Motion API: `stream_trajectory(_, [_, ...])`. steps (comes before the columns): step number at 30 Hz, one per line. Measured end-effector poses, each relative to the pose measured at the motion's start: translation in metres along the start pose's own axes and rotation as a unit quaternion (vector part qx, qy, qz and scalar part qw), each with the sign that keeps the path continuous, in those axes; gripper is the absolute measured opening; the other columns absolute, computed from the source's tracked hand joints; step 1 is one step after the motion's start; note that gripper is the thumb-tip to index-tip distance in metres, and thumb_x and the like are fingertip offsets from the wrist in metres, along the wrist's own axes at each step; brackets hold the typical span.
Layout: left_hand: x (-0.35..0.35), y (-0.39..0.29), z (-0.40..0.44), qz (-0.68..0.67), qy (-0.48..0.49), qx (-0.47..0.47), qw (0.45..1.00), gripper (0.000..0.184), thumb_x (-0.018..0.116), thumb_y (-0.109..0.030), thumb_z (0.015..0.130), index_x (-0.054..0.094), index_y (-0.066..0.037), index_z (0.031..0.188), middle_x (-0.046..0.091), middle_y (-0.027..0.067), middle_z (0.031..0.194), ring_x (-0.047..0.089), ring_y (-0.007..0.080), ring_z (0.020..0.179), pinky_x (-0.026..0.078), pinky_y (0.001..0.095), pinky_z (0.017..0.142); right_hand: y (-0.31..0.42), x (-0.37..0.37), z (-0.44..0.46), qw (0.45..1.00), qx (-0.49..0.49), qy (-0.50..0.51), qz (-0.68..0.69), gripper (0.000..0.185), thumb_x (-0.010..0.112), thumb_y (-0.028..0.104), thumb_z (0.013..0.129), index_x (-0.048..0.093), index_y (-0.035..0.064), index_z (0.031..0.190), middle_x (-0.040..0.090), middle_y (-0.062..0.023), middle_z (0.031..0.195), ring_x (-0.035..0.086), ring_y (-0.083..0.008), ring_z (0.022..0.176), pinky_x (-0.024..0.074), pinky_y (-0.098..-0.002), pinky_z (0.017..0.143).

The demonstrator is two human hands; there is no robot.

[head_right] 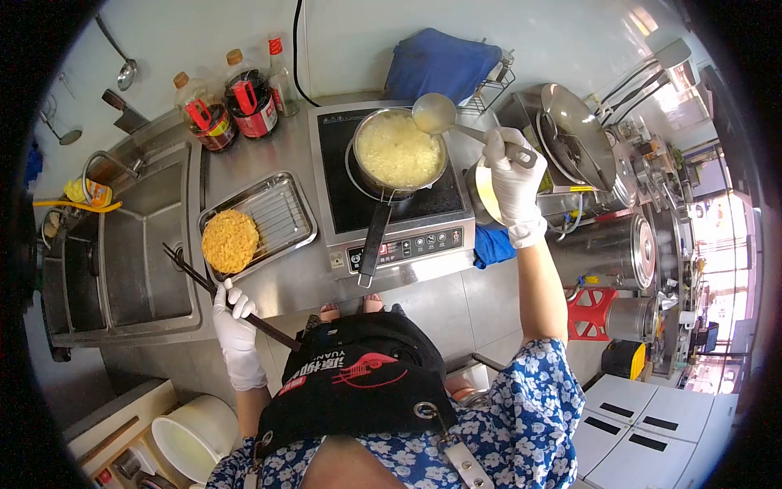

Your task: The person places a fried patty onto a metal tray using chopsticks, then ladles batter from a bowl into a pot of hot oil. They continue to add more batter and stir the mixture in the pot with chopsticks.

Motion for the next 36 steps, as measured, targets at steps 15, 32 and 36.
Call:
stream_trajectory(15, [0.000,0.003,-0.005,0.005,-0.013,0.011,1.000,0.018,0.045,-0.023,0.096,0.054,-0.008,0.094,0.040,-0.0025,0.063,0.029,0.0053,0.043,0.025,0.0204,0.042,-0.007,-0.004,-0.001,1.000,-0.006,0.008,0.002,0.016,0.060,0.014,0.088,0.064,-0.0003,0.084,0.059,-0.0007,0.063,0.050,-0.0048,0.057,0.0420,-0.0210,0.055])
stream_trajectory(32, [0.000,0.005,-0.006,0.030,-0.023,0.024,0.999,0.017,0.045,-0.023,0.096,0.053,-0.008,0.093,0.038,-0.0030,0.063,0.027,0.0048,0.042,0.023,0.0203,0.041,-0.005,-0.011,-0.003,0.994,-0.059,0.006,-0.090,0.016,0.062,0.016,0.086,0.065,0.0014,0.080,0.058,-0.0025,0.058,0.051,-0.0069,0.051,0.0429,-0.0230,0.050])
stream_trajectory(36, [0.000,0.005,-0.007,0.025,-0.024,0.025,0.999,0.017,0.045,-0.023,0.096,0.053,-0.008,0.094,0.038,-0.0030,0.063,0.026,0.0047,0.042,0.022,0.0200,0.041,-0.003,-0.008,-0.003,0.996,-0.040,0.012,-0.083,0.014,0.061,0.014,0.086,0.064,0.0011,0.080,0.058,-0.0024,0.060,0.051,-0.0069,0.052,0.0430,-0.0227,0.052])
Point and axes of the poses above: each hand's wrist, its own z-axis towards the middle knuckle, its own x-axis out of the palm, y = z × x, the point moved 5 cm from there along z, towards the middle knuckle
